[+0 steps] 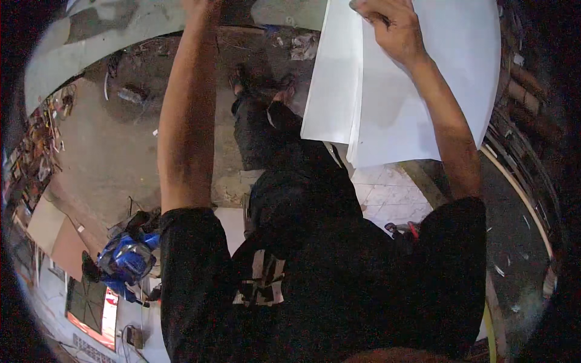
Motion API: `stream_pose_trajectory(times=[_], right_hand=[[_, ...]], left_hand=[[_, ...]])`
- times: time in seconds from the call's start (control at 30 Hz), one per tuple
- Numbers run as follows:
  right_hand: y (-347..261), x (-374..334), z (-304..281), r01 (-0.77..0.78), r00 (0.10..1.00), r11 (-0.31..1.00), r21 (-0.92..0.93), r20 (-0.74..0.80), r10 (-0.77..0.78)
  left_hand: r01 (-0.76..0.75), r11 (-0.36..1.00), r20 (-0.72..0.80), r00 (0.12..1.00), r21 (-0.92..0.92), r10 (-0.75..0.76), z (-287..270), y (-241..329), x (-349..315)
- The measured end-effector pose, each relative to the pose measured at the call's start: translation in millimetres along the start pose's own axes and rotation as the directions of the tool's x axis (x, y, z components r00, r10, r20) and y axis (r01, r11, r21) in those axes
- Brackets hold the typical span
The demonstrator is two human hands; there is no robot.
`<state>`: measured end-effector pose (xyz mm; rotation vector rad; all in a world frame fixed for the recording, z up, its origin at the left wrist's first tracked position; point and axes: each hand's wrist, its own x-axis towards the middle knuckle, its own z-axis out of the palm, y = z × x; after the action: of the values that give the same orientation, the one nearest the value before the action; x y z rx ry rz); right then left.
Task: The person applies a white laminate sheet to a wooden board, using a spray bottle and a small block to smooth the surface and edges.
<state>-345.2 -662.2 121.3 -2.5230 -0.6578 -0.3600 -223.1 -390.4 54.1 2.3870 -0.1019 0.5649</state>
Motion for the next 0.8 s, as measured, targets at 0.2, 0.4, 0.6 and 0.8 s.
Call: stream_pose_trajectory(times=[0.2, 0.4, 0.6, 0.8], right_hand=[[-71.0, -117.3, -12.6, -0.06, 0.956, 0.998, -0.023, 0.287, 0.064], [-54.2, -82.4, -23.5, -0.119, 0.981, 0.99, -0.076, 0.144, 0.129], [-41.2, -48.7, -11.3, -0.468, 0.876, 0.882, 0.061, 0.162, 0.454], [-87.2, -128.0, -15.5, -0.155, 0.958, 0.988, -0.001, 0.244, 0.15]], left_hand=[[-0.043, 0.998, 0.006, 0.999, 0.046, 0.043, 2.1, -28.8, 13.6], [-0.007, 0.989, 0.055, 0.998, -0.145, 0.015, -11.5, -5.8, 3.7], [-0.196, 0.966, 0.082, 0.974, -0.171, 0.213, -16.8, -12.2, -27.9], [-0.167, 0.981, 0.108, 0.978, -0.1, 0.177, -22.9, -10.9, -38.1]])
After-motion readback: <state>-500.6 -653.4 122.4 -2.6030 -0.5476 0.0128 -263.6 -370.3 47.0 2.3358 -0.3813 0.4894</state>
